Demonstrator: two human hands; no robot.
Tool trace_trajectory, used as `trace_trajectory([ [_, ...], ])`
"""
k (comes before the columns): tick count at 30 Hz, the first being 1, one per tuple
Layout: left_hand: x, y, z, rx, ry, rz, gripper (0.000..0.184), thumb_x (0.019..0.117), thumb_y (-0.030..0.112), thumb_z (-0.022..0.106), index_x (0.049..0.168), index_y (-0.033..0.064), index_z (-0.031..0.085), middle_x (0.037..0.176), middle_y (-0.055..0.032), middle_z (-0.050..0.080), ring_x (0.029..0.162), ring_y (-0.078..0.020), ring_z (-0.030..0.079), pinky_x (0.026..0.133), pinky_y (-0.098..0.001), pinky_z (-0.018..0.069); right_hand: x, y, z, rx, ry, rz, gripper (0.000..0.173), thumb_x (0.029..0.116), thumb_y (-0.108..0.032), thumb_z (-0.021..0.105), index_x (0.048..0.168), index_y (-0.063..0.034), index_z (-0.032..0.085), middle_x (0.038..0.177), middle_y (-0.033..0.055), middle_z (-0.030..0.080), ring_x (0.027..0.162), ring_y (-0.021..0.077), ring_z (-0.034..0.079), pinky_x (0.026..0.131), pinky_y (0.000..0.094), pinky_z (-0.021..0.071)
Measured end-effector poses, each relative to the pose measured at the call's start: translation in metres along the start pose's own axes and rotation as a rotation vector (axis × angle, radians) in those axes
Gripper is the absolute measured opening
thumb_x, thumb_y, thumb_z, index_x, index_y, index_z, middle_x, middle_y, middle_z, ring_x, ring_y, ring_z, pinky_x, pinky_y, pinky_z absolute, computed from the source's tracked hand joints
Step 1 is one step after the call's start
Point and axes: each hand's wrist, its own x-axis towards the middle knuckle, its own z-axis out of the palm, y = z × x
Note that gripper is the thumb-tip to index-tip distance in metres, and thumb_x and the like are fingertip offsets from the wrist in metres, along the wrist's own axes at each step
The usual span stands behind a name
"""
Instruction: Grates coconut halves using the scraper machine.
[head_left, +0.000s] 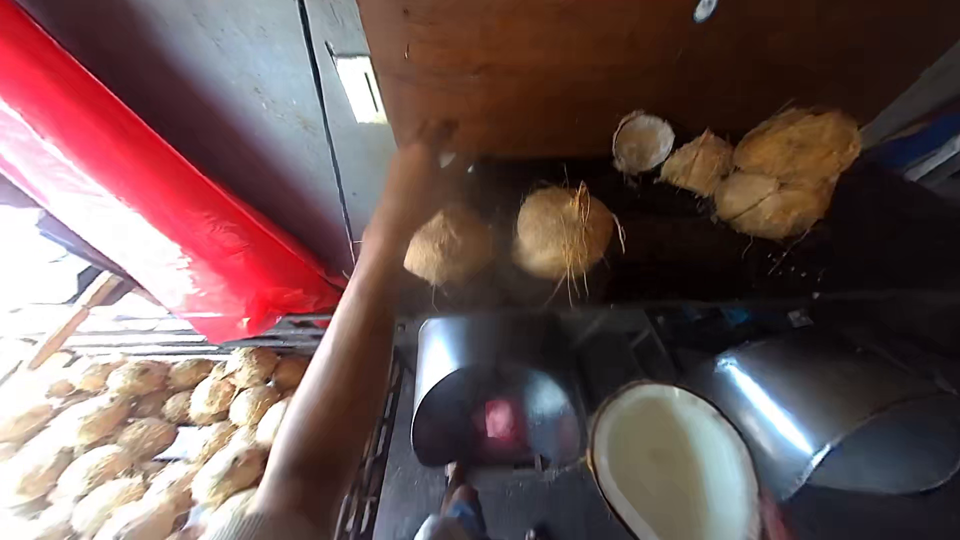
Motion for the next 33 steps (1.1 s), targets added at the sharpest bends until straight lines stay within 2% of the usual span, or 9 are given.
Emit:
trace_trajectory([
  [4, -0.242, 0.079, 0.058, -0.529, 0.031, 0.195, 0.068, 0.0855, 0.057, 0.075, 0.141, 0.0253, 0.053, 0.14, -0.0046, 0.059, 0.126, -0.0181, 0.059, 0.101, -0.0386, 0.0545, 0.0, 0.078, -0.064, 0.357, -0.243, 0.429, 0.067, 0.0813, -0.067, 0.068, 0.131, -0.0227, 0.065, 0.125, 0.0075, 0.07, 0.114, 0.0275, 0.068, 0.09, 0.0575, 0.0581],
  [8, -0.386, 0.076, 0.157, -0.748, -0.066, -0.074, 0.135, 0.0603, 0.069, 0.088, 0.164, 0.0237, 0.014, 0.17, -0.0172, 0.011, 0.155, -0.0315, 0.021, 0.125, -0.0503, 0.0292, -0.021, 0.11, -0.076, 0.057, -0.343, 0.487, 0.085, 0.0749, -0.078, 0.067, 0.135, -0.0188, 0.058, 0.12, 0.0045, 0.072, 0.111, 0.0208, 0.07, 0.091, 0.0471, 0.0606],
  [12, -0.413, 0.061, 0.152, -0.914, -0.026, -0.274, 0.128, 0.0632, 0.061, 0.09, 0.16, 0.0108, 0.023, 0.164, -0.0153, 0.031, 0.149, -0.0267, 0.036, 0.123, -0.0431, 0.0355, 0.016, 0.135, -0.102, -0.412, -0.867, 0.06, 0.119, 0.0708, -0.077, 0.074, 0.154, -0.0035, 0.031, 0.154, 0.009, 0.047, 0.141, 0.018, 0.047, 0.117, 0.0382, 0.0437],
  [15, -0.435, 0.032, 0.165, -0.983, -0.132, -0.579, 0.13, 0.0675, 0.063, 0.087, 0.158, -0.0009, 0.019, 0.16, -0.0178, 0.035, 0.145, -0.0237, 0.042, 0.119, -0.0392, 0.0416, 0.024, 0.171, -0.105, -0.572, -1.023, 0.138, 0.134, 0.0596, -0.073, 0.085, 0.155, 0.0031, 0.029, 0.159, 0.0173, 0.039, 0.144, 0.0199, 0.043, 0.119, 0.0375, 0.0409],
  [18, -0.44, -0.011, 0.216, -0.837, -0.095, -0.931, 0.128, 0.0696, 0.056, 0.085, 0.157, -0.0055, 0.014, 0.155, -0.0229, 0.039, 0.139, -0.0206, 0.047, 0.114, -0.0349, 0.0444, 0.018, 0.248, -0.12, -0.743, -0.828, 0.417, 0.112, 0.0724, -0.047, 0.087, 0.152, 0.0083, 0.031, 0.15, 0.0204, 0.049, 0.133, 0.0175, 0.054, 0.109, 0.0335, 0.0502],
  [21, -0.395, -0.055, 0.26, -0.745, -0.11, -1.106, 0.087, 0.0806, 0.034, 0.083, 0.147, -0.0039, 0.04, 0.126, -0.017, 0.064, 0.111, -0.0176, 0.066, 0.096, -0.0363, 0.0573, 0.037, 0.323, -0.105, -0.636, -0.597, 0.57, 0.081, 0.0921, -0.022, 0.071, 0.157, -0.0005, 0.026, 0.146, 0.0189, 0.051, 0.124, 0.0233, 0.06, 0.098, 0.0421, 0.0578],
  [25, -0.334, -0.056, 0.284, -0.535, -0.202, -1.082, 0.045, 0.0869, 0.027, 0.08, 0.12, 0.0018, 0.064, 0.101, -0.012, 0.07, 0.092, -0.0198, 0.068, 0.082, -0.0418, 0.0575, 0.072, 0.326, -0.052, -0.452, -0.284, 0.643, 0.026, 0.1043, -0.02, 0.047, 0.125, -0.0058, 0.055, 0.101, 0.0088, 0.068, 0.086, 0.0209, 0.069, 0.077, 0.0435, 0.0611],
  [29, -0.337, -0.047, 0.307, -0.237, -0.309, -0.823, 0.041, 0.0893, 0.032, 0.077, 0.111, -0.0017, 0.07, 0.109, -0.0254, 0.069, 0.106, -0.0401, 0.065, 0.093, -0.0609, 0.0496, 0.087, 0.33, -0.075, -0.431, -0.221, 0.682, 0.025, 0.1092, -0.021, 0.037, 0.121, -0.0091, 0.055, 0.098, 0.0043, 0.066, 0.086, 0.0161, 0.067, 0.075, 0.0388, 0.0604],
  [33, -0.352, -0.042, 0.311, -0.298, -0.316, -0.889, 0.053, 0.0879, 0.052, 0.075, 0.109, 0.0034, 0.069, 0.099, -0.0227, 0.068, 0.095, -0.0404, 0.066, 0.081, -0.0624, 0.0528, 0.091, 0.337, -0.096, -0.406, -0.286, 0.707, 0.039, 0.11, -0.042, 0.036, 0.129, -0.0142, 0.055, 0.113, 0.003, 0.067, 0.1, 0.0154, 0.067, 0.086, 0.0392, 0.0594],
])
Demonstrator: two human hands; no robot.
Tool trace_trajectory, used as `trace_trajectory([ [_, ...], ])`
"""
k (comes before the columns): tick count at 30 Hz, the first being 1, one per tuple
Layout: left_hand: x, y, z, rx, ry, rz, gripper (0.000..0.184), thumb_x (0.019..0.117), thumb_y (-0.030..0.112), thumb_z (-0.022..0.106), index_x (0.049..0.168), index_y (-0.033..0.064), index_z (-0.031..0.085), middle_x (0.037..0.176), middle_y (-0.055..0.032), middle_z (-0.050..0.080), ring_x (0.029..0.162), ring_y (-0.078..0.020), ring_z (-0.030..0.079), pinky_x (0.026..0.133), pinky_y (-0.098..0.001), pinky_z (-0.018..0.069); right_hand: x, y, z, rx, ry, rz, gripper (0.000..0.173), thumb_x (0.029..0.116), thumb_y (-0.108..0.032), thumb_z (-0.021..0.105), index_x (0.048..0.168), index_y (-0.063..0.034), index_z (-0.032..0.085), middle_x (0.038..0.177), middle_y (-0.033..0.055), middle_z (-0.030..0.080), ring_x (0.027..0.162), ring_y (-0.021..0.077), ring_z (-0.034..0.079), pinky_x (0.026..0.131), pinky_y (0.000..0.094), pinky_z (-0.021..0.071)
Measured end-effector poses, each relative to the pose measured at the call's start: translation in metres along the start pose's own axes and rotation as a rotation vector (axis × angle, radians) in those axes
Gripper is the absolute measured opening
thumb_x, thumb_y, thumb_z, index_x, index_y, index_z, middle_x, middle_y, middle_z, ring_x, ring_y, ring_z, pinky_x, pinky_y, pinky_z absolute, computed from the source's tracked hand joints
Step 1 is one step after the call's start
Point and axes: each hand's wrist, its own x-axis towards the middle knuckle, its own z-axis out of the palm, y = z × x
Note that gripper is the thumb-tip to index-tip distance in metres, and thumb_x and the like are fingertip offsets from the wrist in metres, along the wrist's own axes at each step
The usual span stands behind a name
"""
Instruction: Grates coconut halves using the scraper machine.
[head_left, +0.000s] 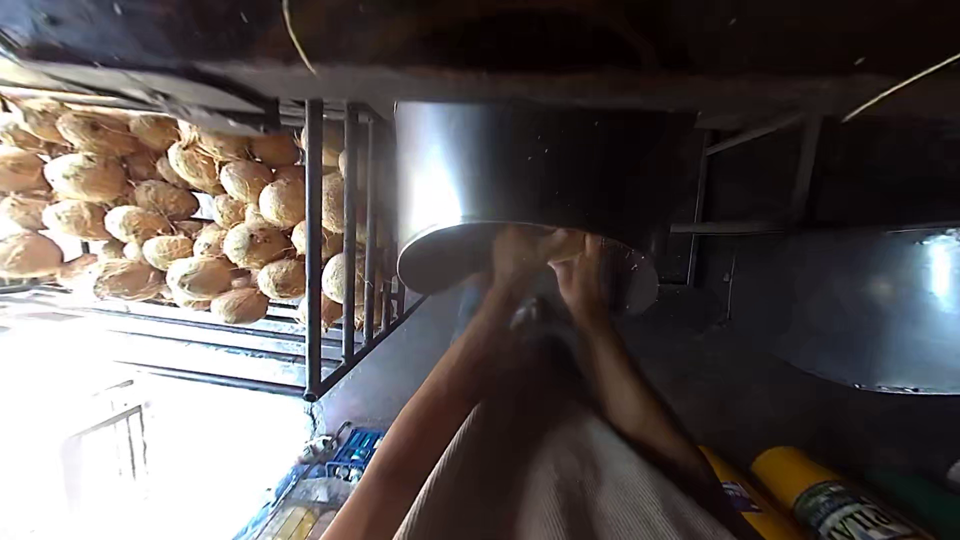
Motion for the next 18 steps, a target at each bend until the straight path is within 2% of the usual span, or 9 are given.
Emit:
trace_trajectory([
  [1, 0.005, -0.002, 0.002, -0.015, 0.018, -0.003, 0.061, 0.0863, 0.058, 0.073, 0.112, 0.0028, 0.067, 0.099, -0.0228, 0.068, 0.095, -0.0405, 0.066, 0.079, -0.0629, 0.0527, 0.002, -0.001, 0.0, -0.029, -0.034, -0.017, 0.043, 0.1085, -0.047, 0.037, 0.133, -0.0155, 0.053, 0.119, 0.0029, 0.065, 0.105, 0.0159, 0.066, 0.089, 0.0398, 0.0584],
  [3, 0.019, -0.006, 0.007, -0.09, 0.064, -0.055, 0.074, 0.0802, 0.063, 0.074, 0.121, 0.002, 0.065, 0.102, -0.0195, 0.071, 0.098, -0.0345, 0.068, 0.084, -0.0604, 0.0535, -0.006, -0.008, 0.003, -0.154, -0.055, -0.038, 0.052, 0.104, -0.057, 0.044, 0.14, -0.0199, 0.051, 0.129, 0.0013, 0.062, 0.114, 0.0165, 0.063, 0.093, 0.0409, 0.0578],
  [6, 0.033, -0.015, 0.012, -0.339, 0.056, -0.054, 0.075, 0.0813, 0.056, 0.076, 0.131, 0.0025, 0.057, 0.109, -0.011, 0.07, 0.102, -0.0188, 0.068, 0.092, -0.0459, 0.056, -0.011, -0.021, 0.02, -0.297, 0.033, -0.051, 0.056, 0.1025, -0.057, 0.05, 0.149, -0.0262, 0.044, 0.138, 0.0043, 0.059, 0.119, 0.0234, 0.062, 0.091, 0.0484, 0.0585],
  [9, 0.04, -0.03, 0.011, -0.586, 0.01, 0.029, 0.045, 0.0918, 0.029, 0.071, 0.123, -0.0018, 0.06, 0.104, -0.0081, 0.07, 0.095, -0.0099, 0.067, 0.089, -0.0332, 0.0569, -0.007, -0.021, 0.028, -0.351, 0.069, -0.069, 0.062, 0.1012, -0.049, 0.059, 0.153, -0.0219, 0.037, 0.137, 0.0095, 0.059, 0.117, 0.0265, 0.064, 0.09, 0.0523, 0.0599],
  [11, 0.04, -0.028, 0.003, -0.581, -0.066, -0.051, 0.029, 0.1005, 0.016, 0.059, 0.12, -0.0048, 0.063, 0.104, -0.0101, 0.068, 0.094, -0.0086, 0.063, 0.088, -0.0294, 0.0538, -0.009, -0.023, 0.021, -0.325, 0.036, -0.053, 0.057, 0.1024, -0.036, 0.061, 0.151, -0.0181, 0.038, 0.138, 0.0103, 0.057, 0.119, 0.0258, 0.063, 0.091, 0.0507, 0.0596],
  [13, 0.038, -0.021, -0.008, -0.515, -0.132, -0.129, 0.03, 0.1068, 0.013, 0.048, 0.123, -0.0076, 0.061, 0.108, -0.0129, 0.066, 0.096, -0.0082, 0.061, 0.089, -0.0265, 0.0515, -0.008, -0.018, 0.013, -0.206, 0.041, -0.027, 0.05, 0.1045, -0.032, 0.056, 0.15, -0.0186, 0.04, 0.141, 0.0099, 0.054, 0.123, 0.0265, 0.059, 0.093, 0.0509, 0.0581],
  [15, 0.028, -0.012, -0.021, -0.368, -0.154, -0.12, 0.032, 0.1069, 0.016, 0.05, 0.127, -0.0058, 0.061, 0.114, -0.0159, 0.066, 0.101, -0.0129, 0.062, 0.093, -0.0303, 0.0514, -0.005, -0.01, 0.012, -0.083, 0.021, -0.013, 0.045, 0.1041, -0.042, 0.054, 0.144, -0.0228, 0.048, 0.138, 0.0065, 0.057, 0.122, 0.0252, 0.06, 0.093, 0.0507, 0.0574],
  [16, 0.017, -0.003, -0.025, -0.26, -0.147, -0.095, 0.033, 0.1043, 0.022, 0.057, 0.126, -0.0016, 0.064, 0.114, -0.0168, 0.069, 0.103, -0.0194, 0.066, 0.093, -0.0384, 0.0544, -0.005, -0.008, 0.008, -0.044, 0.0, -0.005, 0.042, 0.1042, -0.043, 0.053, 0.14, -0.0215, 0.051, 0.134, 0.0064, 0.06, 0.119, 0.0251, 0.062, 0.092, 0.0514, 0.0572],
  [18, 0.01, 0.016, -0.02, -0.116, -0.075, -0.039, 0.039, 0.0951, 0.036, 0.07, 0.114, 0.0025, 0.068, 0.104, -0.0209, 0.069, 0.096, -0.0353, 0.068, 0.083, -0.057, 0.0554, 0.007, -0.008, 0.005, -0.036, -0.048, -0.053, 0.033, 0.1065, -0.037, 0.047, 0.131, -0.0172, 0.056, 0.12, 0.0046, 0.066, 0.107, 0.0208, 0.066, 0.087, 0.0467, 0.0592],
])
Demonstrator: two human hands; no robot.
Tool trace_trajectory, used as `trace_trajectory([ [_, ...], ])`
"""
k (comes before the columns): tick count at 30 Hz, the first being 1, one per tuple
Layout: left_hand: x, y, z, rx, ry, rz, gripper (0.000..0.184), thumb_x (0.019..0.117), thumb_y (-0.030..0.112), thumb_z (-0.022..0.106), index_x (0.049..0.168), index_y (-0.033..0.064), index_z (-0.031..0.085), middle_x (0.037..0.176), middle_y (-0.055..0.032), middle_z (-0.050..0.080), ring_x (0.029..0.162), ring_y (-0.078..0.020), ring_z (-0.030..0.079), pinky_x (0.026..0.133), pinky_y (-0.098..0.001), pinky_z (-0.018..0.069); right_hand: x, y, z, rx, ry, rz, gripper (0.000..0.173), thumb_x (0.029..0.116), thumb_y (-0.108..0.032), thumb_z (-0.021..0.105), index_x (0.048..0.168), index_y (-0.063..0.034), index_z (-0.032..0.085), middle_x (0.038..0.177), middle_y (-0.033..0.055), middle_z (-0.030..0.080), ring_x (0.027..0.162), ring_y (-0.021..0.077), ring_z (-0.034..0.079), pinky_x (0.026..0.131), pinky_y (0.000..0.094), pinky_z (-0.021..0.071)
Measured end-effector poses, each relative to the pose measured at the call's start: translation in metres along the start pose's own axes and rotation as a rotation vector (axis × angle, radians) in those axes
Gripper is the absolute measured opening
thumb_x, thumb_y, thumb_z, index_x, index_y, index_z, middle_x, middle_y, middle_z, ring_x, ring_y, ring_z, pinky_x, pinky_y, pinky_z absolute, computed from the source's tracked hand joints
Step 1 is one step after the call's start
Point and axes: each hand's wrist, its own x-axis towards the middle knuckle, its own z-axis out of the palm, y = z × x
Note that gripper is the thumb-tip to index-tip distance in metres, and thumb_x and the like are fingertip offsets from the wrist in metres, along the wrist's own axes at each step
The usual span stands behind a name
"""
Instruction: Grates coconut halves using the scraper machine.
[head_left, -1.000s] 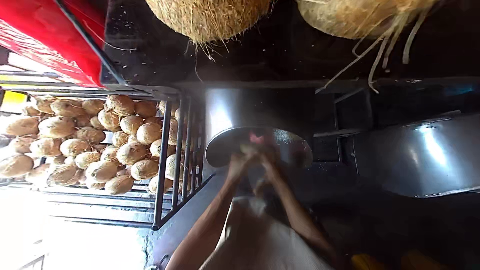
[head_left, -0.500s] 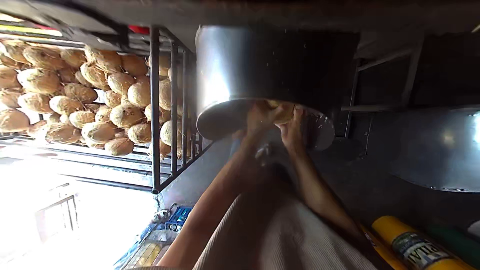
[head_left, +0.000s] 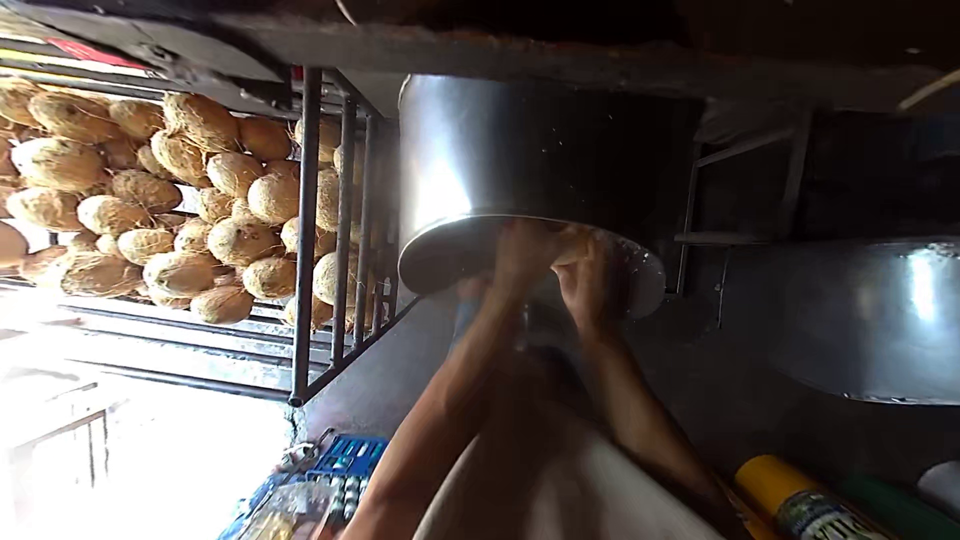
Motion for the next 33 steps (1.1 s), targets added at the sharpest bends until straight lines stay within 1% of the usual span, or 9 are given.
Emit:
trace_trajectory([
  [2, -0.012, -0.021, 0.015, -0.012, 0.026, -0.008, 0.05, 0.092, 0.046, 0.072, 0.117, 0.0029, 0.065, 0.107, -0.0224, 0.068, 0.1, -0.0395, 0.066, 0.085, -0.0617, 0.0538, -0.018, 0.004, -0.015, -0.12, -0.062, 0.004, 0.04, 0.1066, -0.042, 0.049, 0.14, -0.0194, 0.051, 0.128, 0.0023, 0.063, 0.114, 0.0188, 0.064, 0.093, 0.0448, 0.0584],
  [7, 0.017, -0.052, 0.031, -0.295, 0.132, 0.009, 0.049, 0.0823, 0.034, 0.079, 0.116, 0.0003, 0.066, 0.102, -0.0113, 0.071, 0.097, -0.0177, 0.068, 0.09, -0.0428, 0.0562, -0.015, 0.001, -0.001, -0.276, 0.012, 0.01, 0.049, 0.1041, -0.038, 0.057, 0.147, -0.0158, 0.044, 0.131, 0.0072, 0.062, 0.114, 0.0232, 0.066, 0.091, 0.0478, 0.061],
  [11, 0.024, -0.06, 0.02, -0.554, -0.003, -0.01, 0.025, 0.102, 0.017, 0.057, 0.118, -0.0016, 0.063, 0.102, -0.0067, 0.068, 0.092, -0.0075, 0.065, 0.084, -0.0287, 0.0559, -0.021, -0.014, 0.01, -0.377, 0.06, -0.025, 0.055, 0.1004, -0.026, 0.064, 0.15, -0.0135, 0.042, 0.134, 0.0113, 0.06, 0.115, 0.0249, 0.066, 0.091, 0.0476, 0.0613],
  [14, 0.019, -0.038, 0.004, -0.441, -0.092, -0.18, 0.038, 0.1101, 0.025, 0.044, 0.134, -0.0016, 0.056, 0.12, -0.0145, 0.064, 0.105, -0.0166, 0.06, 0.092, -0.0352, 0.0516, -0.018, -0.019, 0.006, -0.252, 0.064, 0.0, 0.045, 0.1063, -0.036, 0.052, 0.147, -0.0184, 0.045, 0.137, 0.0058, 0.057, 0.119, 0.0214, 0.062, 0.093, 0.0453, 0.0586],
  [17, 0.007, -0.012, 0.007, -0.068, 0.068, -0.019, 0.056, 0.0922, 0.048, 0.07, 0.126, 0.0046, 0.063, 0.116, -0.0187, 0.068, 0.107, -0.0307, 0.067, 0.091, -0.0538, 0.0552, -0.006, -0.008, -0.003, -0.152, -0.003, -0.071, 0.032, 0.1065, -0.032, 0.05, 0.133, -0.0153, 0.055, 0.123, 0.004, 0.064, 0.109, 0.0195, 0.065, 0.089, 0.0447, 0.0596],
  [21, 0.025, -0.031, 0.027, -0.01, 0.2, 0.032, 0.083, 0.0787, 0.07, 0.071, 0.129, 0.0043, 0.062, 0.118, -0.0164, 0.069, 0.113, -0.0281, 0.066, 0.097, -0.0553, 0.0529, -0.007, -0.003, -0.002, -0.254, 0.016, -0.091, 0.044, 0.105, -0.038, 0.054, 0.142, -0.0146, 0.049, 0.128, 0.0067, 0.062, 0.113, 0.0217, 0.066, 0.09, 0.0468, 0.0603],
  [27, 0.032, -0.045, 0.019, -0.558, 0.047, 0.089, 0.053, 0.0922, 0.035, 0.072, 0.128, -0.0008, 0.057, 0.109, -0.0069, 0.069, 0.1, -0.0082, 0.066, 0.093, -0.0318, 0.0563, -0.037, -0.019, 0.009, -0.473, 0.062, 0.015, 0.082, 0.0954, -0.05, 0.068, 0.159, -0.0217, 0.025, 0.151, 0.0102, 0.048, 0.128, 0.0262, 0.058, 0.096, 0.0479, 0.0573],
  [30, 0.034, -0.034, 0.005, -0.507, 0.013, 0.03, 0.035, 0.101, 0.023, 0.06, 0.124, -0.0033, 0.061, 0.107, -0.0103, 0.067, 0.096, -0.0085, 0.063, 0.089, -0.0292, 0.0538, -0.024, -0.018, 0.002, -0.256, 0.058, 0.049, 0.064, 0.1015, -0.046, 0.059, 0.154, -0.0218, 0.032, 0.148, 0.0082, 0.05, 0.127, 0.026, 0.058, 0.095, 0.0489, 0.0577],
  [33, 0.017, -0.023, -0.001, -0.234, 0.02, 0.094, 0.039, 0.0983, 0.029, 0.066, 0.123, -0.0005, 0.064, 0.111, -0.0105, 0.069, 0.101, -0.0104, 0.065, 0.093, -0.0304, 0.0549, -0.02, -0.007, -0.007, -0.087, 0.029, 0.07, 0.055, 0.1035, -0.053, 0.05, 0.148, -0.0211, 0.044, 0.142, 0.0081, 0.057, 0.124, 0.0285, 0.06, 0.094, 0.0535, 0.0574],
])
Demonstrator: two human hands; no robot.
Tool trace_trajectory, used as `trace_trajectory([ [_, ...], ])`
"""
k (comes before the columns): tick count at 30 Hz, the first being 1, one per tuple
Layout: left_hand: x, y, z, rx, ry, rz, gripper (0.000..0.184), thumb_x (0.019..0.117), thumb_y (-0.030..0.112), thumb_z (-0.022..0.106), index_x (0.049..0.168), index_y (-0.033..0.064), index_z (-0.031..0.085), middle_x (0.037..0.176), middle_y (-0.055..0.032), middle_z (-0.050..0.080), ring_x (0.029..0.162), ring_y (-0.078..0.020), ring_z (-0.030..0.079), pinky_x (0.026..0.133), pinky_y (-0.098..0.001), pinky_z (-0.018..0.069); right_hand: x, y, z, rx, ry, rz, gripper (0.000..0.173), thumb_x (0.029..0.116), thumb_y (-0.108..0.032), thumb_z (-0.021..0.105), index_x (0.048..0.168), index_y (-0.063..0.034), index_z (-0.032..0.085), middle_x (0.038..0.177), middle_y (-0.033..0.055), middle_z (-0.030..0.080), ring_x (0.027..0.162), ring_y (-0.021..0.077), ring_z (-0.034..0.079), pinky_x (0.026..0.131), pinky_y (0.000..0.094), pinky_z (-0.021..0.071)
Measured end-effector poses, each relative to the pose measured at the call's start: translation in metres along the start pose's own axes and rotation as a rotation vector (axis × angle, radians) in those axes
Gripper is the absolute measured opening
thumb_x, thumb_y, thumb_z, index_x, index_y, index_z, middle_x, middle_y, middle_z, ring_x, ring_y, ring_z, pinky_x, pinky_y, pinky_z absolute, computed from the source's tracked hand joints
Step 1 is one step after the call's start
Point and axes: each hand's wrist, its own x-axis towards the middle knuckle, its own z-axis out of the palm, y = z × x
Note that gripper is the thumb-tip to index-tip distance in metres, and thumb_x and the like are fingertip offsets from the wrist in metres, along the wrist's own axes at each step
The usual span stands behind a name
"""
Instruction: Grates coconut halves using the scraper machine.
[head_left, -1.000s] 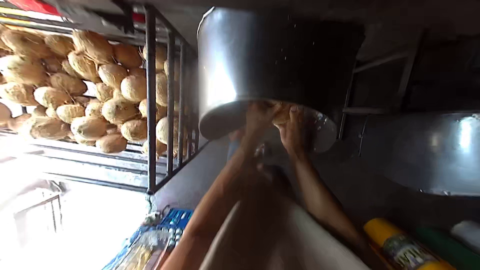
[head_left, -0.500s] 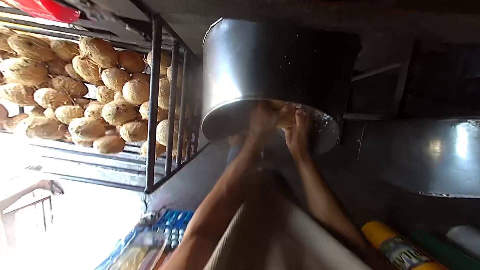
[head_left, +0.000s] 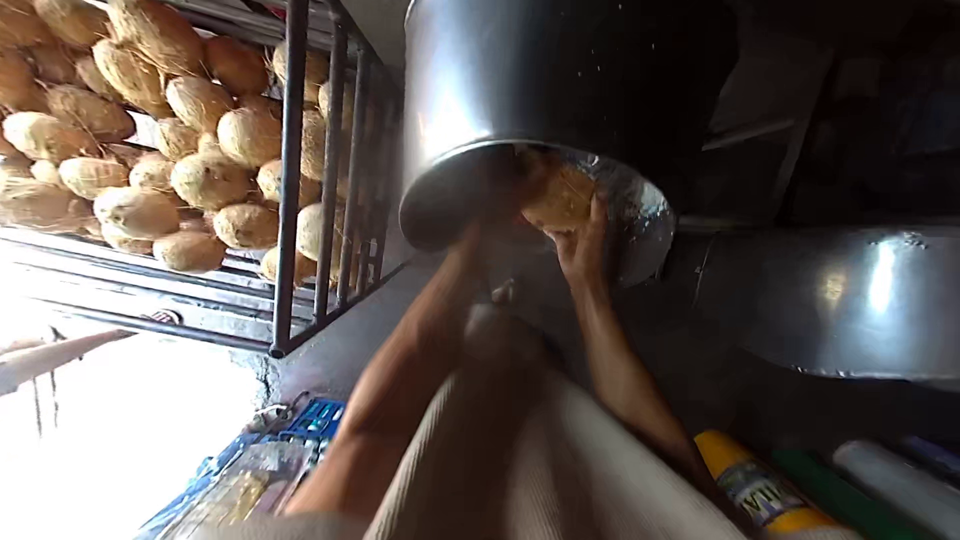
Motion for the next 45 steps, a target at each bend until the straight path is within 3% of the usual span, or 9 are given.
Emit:
trace_trajectory([
  [4, -0.003, 0.009, 0.022, 0.397, 0.089, -0.066, 0.095, 0.0774, 0.064, 0.077, 0.142, -0.0004, 0.051, 0.138, -0.0268, 0.057, 0.122, -0.0401, 0.06, 0.099, -0.06, 0.0512, 0.003, 0.001, -0.002, -0.094, -0.016, -0.034, 0.05, 0.1048, -0.048, 0.048, 0.146, -0.0208, 0.045, 0.136, 0.0045, 0.058, 0.119, 0.022, 0.061, 0.095, 0.0479, 0.057],
  [9, 0.012, -0.019, 0.019, 0.149, 0.111, -0.048, 0.094, 0.0784, 0.073, 0.069, 0.139, 0.0034, 0.053, 0.126, -0.0169, 0.065, 0.111, -0.0277, 0.065, 0.093, -0.0555, 0.0546, -0.003, -0.011, 0.02, -0.243, 0.059, -0.044, 0.067, 0.0992, -0.052, 0.061, 0.152, -0.0199, 0.036, 0.142, 0.0083, 0.055, 0.123, 0.0257, 0.061, 0.094, 0.0484, 0.0592],
  [17, 0.015, -0.014, -0.005, -0.304, 0.012, -0.009, 0.034, 0.1037, 0.028, 0.057, 0.121, -0.0003, 0.062, 0.103, -0.0067, 0.067, 0.092, -0.006, 0.063, 0.086, -0.026, 0.0543, 0.0, -0.005, 0.013, -0.144, 0.064, 0.003, 0.065, 0.1005, -0.053, 0.057, 0.153, -0.0224, 0.035, 0.149, 0.0076, 0.05, 0.131, 0.0278, 0.055, 0.098, 0.0523, 0.0557],
  [22, 0.012, 0.012, 0.017, 0.405, 0.097, -0.052, 0.084, 0.0842, 0.058, 0.075, 0.143, 0.002, 0.053, 0.143, -0.0253, 0.054, 0.131, -0.0384, 0.055, 0.107, -0.0574, 0.0469, 0.02, 0.006, 0.008, -0.071, -0.014, -0.094, 0.042, 0.1063, -0.039, 0.049, 0.142, -0.0175, 0.047, 0.13, 0.0052, 0.06, 0.115, 0.0213, 0.062, 0.091, 0.0475, 0.0581],
  [26, 0.011, -0.008, 0.022, 0.377, 0.143, 0.0, 0.075, 0.0827, 0.062, 0.073, 0.128, 0.0029, 0.064, 0.116, -0.0202, 0.069, 0.11, -0.0352, 0.066, 0.094, -0.0584, 0.0526, 0.008, -0.001, 0.016, -0.236, 0.07, -0.088, 0.056, 0.1016, -0.051, 0.056, 0.147, -0.0205, 0.043, 0.138, 0.0057, 0.057, 0.122, 0.0228, 0.061, 0.093, 0.0486, 0.0584],
  [33, 0.02, -0.026, 0.012, -0.33, 0.03, -0.128, 0.048, 0.096, 0.025, 0.069, 0.133, -0.002, 0.055, 0.112, -0.0125, 0.066, 0.099, -0.0132, 0.065, 0.089, -0.0332, 0.0561, -0.005, -0.013, 0.013, -0.304, 0.102, -0.119, 0.066, 0.0995, -0.046, 0.063, 0.152, -0.016, 0.036, 0.143, 0.0092, 0.053, 0.127, 0.0248, 0.058, 0.098, 0.049, 0.0568],
  [35, 0.017, -0.024, 0.009, -0.243, 0.019, -0.119, 0.046, 0.1017, 0.03, 0.061, 0.136, -0.0002, 0.054, 0.119, -0.0126, 0.065, 0.106, -0.0141, 0.064, 0.093, -0.0336, 0.0547, 0.003, -0.005, 0.009, -0.091, 0.072, -0.012, 0.064, 0.1017, -0.057, 0.051, 0.154, -0.0231, 0.037, 0.152, 0.0073, 0.047, 0.135, 0.0291, 0.051, 0.1, 0.057, 0.0537],
  [39, 0.013, 0.005, 0.022, 0.364, 0.157, 0.051, 0.096, 0.0775, 0.067, 0.075, 0.144, 0.0017, 0.051, 0.148, -0.0255, 0.048, 0.14, -0.0381, 0.046, 0.113, -0.0566, 0.0412, 0.017, 0.003, 0.011, 0.001, -0.004, -0.026, 0.052, 0.105, -0.056, 0.043, 0.147, -0.0245, 0.044, 0.139, 0.0033, 0.056, 0.126, 0.0228, 0.057, 0.096, 0.0514, 0.0549],
  [45, 0.014, -0.007, 0.023, 0.313, 0.165, 0.013, 0.094, 0.0759, 0.073, 0.071, 0.139, 0.0052, 0.054, 0.127, -0.0182, 0.064, 0.116, -0.0311, 0.064, 0.094, -0.0565, 0.0534, 0.001, -0.003, 0.019, -0.106, 0.097, 0.003, 0.064, 0.0997, -0.058, 0.056, 0.153, -0.0259, 0.038, 0.15, 0.0049, 0.049, 0.136, 0.0265, 0.051, 0.102, 0.0575, 0.0525],
])
